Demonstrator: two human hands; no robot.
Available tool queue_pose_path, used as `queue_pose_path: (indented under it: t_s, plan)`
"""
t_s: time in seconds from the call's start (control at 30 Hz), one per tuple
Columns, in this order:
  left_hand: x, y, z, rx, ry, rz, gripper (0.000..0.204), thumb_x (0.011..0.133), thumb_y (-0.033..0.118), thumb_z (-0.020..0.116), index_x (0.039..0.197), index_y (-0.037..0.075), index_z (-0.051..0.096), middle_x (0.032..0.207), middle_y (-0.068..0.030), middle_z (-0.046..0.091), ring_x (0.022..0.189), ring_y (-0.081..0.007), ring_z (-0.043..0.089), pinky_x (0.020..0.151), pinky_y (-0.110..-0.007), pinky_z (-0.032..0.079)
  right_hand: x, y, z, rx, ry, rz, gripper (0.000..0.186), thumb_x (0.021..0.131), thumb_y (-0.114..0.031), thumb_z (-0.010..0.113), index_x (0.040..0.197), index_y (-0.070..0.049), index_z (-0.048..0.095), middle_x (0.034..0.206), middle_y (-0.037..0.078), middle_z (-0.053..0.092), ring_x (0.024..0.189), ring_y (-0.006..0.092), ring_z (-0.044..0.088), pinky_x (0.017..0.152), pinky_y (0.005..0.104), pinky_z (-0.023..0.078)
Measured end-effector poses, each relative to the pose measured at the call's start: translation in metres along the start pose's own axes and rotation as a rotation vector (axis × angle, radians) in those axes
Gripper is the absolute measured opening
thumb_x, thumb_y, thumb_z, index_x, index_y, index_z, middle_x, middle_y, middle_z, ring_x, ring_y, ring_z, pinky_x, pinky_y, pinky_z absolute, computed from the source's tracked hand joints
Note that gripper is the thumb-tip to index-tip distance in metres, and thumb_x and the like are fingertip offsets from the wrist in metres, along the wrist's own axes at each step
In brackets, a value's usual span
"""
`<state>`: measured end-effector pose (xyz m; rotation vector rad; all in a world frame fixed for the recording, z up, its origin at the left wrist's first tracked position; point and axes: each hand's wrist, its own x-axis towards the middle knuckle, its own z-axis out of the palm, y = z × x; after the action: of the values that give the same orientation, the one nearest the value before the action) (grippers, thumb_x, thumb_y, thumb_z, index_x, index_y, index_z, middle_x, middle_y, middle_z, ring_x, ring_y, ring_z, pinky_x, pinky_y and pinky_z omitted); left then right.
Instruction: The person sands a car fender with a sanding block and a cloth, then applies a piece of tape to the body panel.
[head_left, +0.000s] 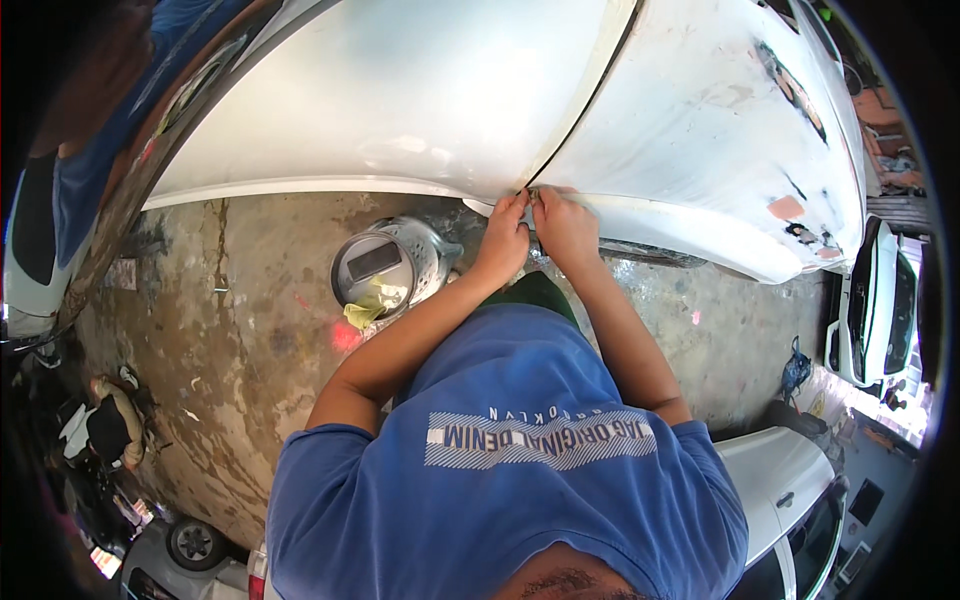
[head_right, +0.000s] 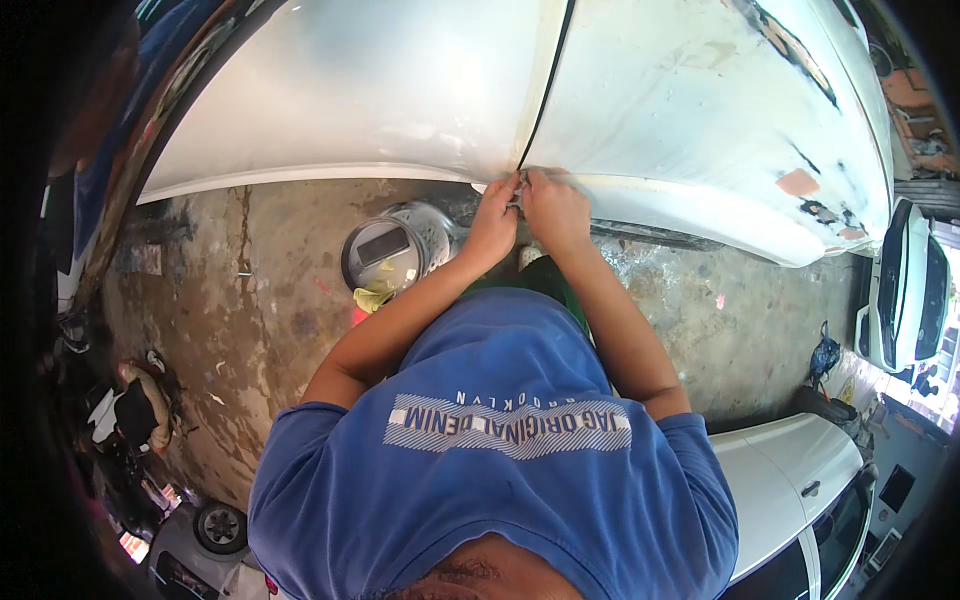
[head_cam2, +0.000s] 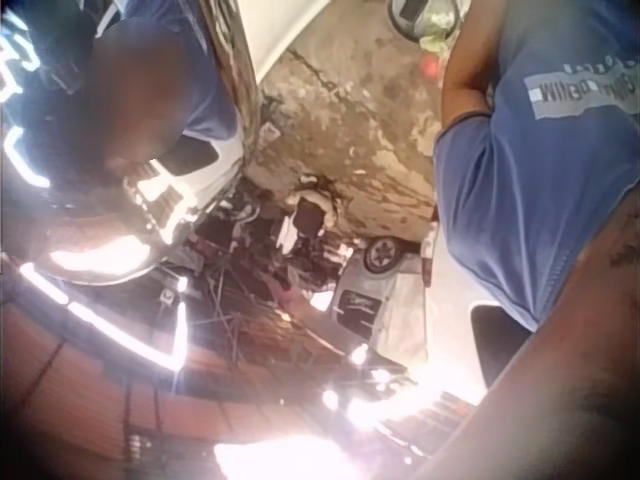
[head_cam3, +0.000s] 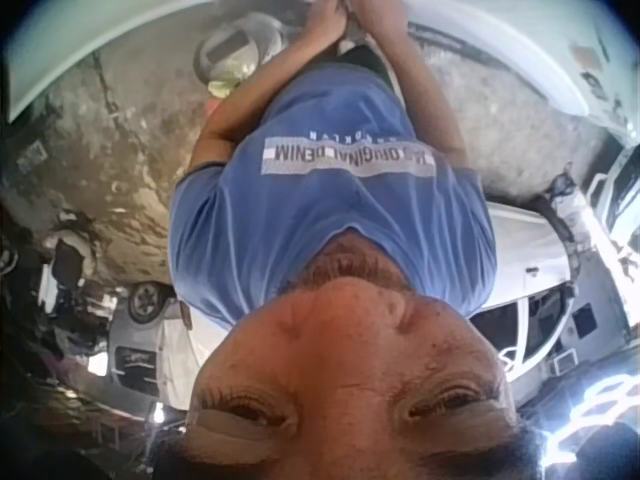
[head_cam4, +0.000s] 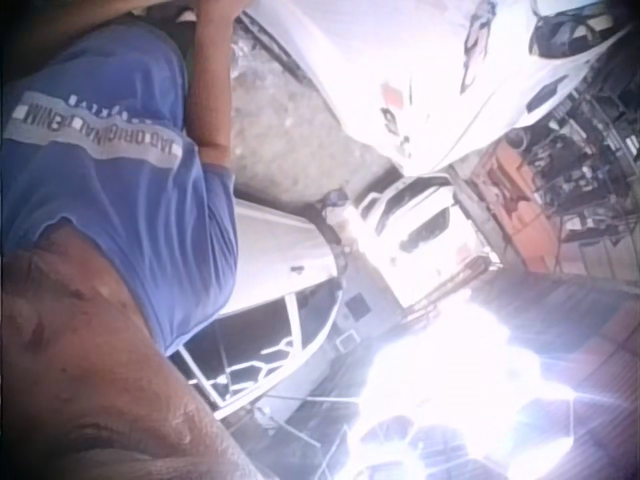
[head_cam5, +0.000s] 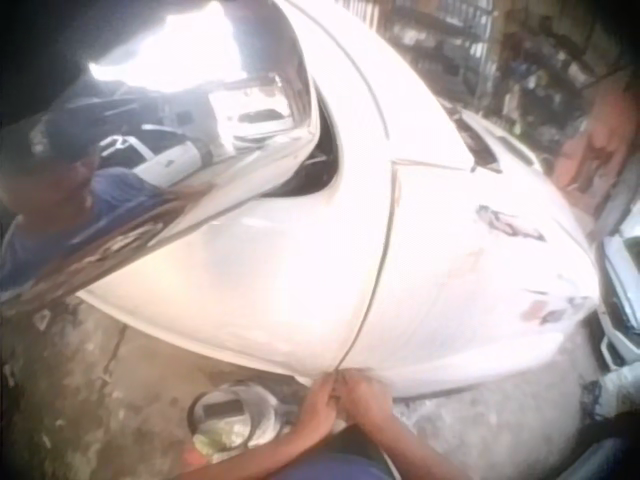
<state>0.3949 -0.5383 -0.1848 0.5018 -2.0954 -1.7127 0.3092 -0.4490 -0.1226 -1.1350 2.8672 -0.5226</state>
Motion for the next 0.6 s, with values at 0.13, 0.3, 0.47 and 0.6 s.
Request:
queue_pose_path:
  t_s: [0.13, 0.3, 0.47, 0.6]
  plan:
    - [0.002, -0.004, 0.001, -0.009, 0.002, 0.024, 0.057, 0.083, -0.011, 0.046, 0.139, -0.008, 0.051, 0.116, -0.0237, 0.056, 0.108, -0.0373, 0.056, 0.097, -0.04, 0.046, 0.004, -0.001, 0.001, -0.003, -0.004, 0.011, 0.018, 0.094, -0.024, 0.062, 0.086, -0.008, 0.063, 0.079, 0.017, 0.069, 0.067, 0.0395, 0.069, 0.062, 0.0522, 0.055]
    - [0.016, 0.017, -0.001, 0.052, -0.088, -0.084, 0.047, 0.086, -0.006, 0.046, 0.133, -0.011, 0.053, 0.115, -0.0255, 0.056, 0.107, -0.0385, 0.056, 0.093, -0.04, 0.047, 0.003, 0.008, 0.001, 0.007, 0.012, 0.007, 0.014, 0.092, -0.021, 0.063, 0.092, -0.007, 0.064, 0.09, 0.018, 0.071, 0.073, 0.0384, 0.07, 0.064, 0.0501, 0.056]
    - [0.008, 0.061, -0.004, -0.091, -0.105, -0.188, 0.058, 0.089, 0.003, 0.046, 0.145, -0.009, 0.043, 0.124, -0.0228, 0.052, 0.115, -0.0332, 0.053, 0.1, -0.035, 0.044, 0.005, 0.005, -0.024, -0.029, -0.02, 0.019, 0.013, 0.091, -0.022, 0.064, 0.089, -0.01, 0.064, 0.078, 0.016, 0.071, 0.067, 0.0379, 0.07, 0.061, 0.05, 0.055]
    - [-0.003, 0.029, 0.005, -0.093, -0.002, -0.169, 0.057, 0.086, -0.007, 0.044, 0.143, -0.008, 0.046, 0.125, -0.0202, 0.05, 0.11, -0.0291, 0.054, 0.095, -0.037, 0.046, 0.008, 0.005, -0.029, -0.055, -0.022, -0.045, 0.015, 0.09, -0.024, 0.065, 0.085, -0.01, 0.063, 0.069, 0.015, 0.069, 0.064, 0.0373, 0.069, 0.059, 0.0495, 0.055]
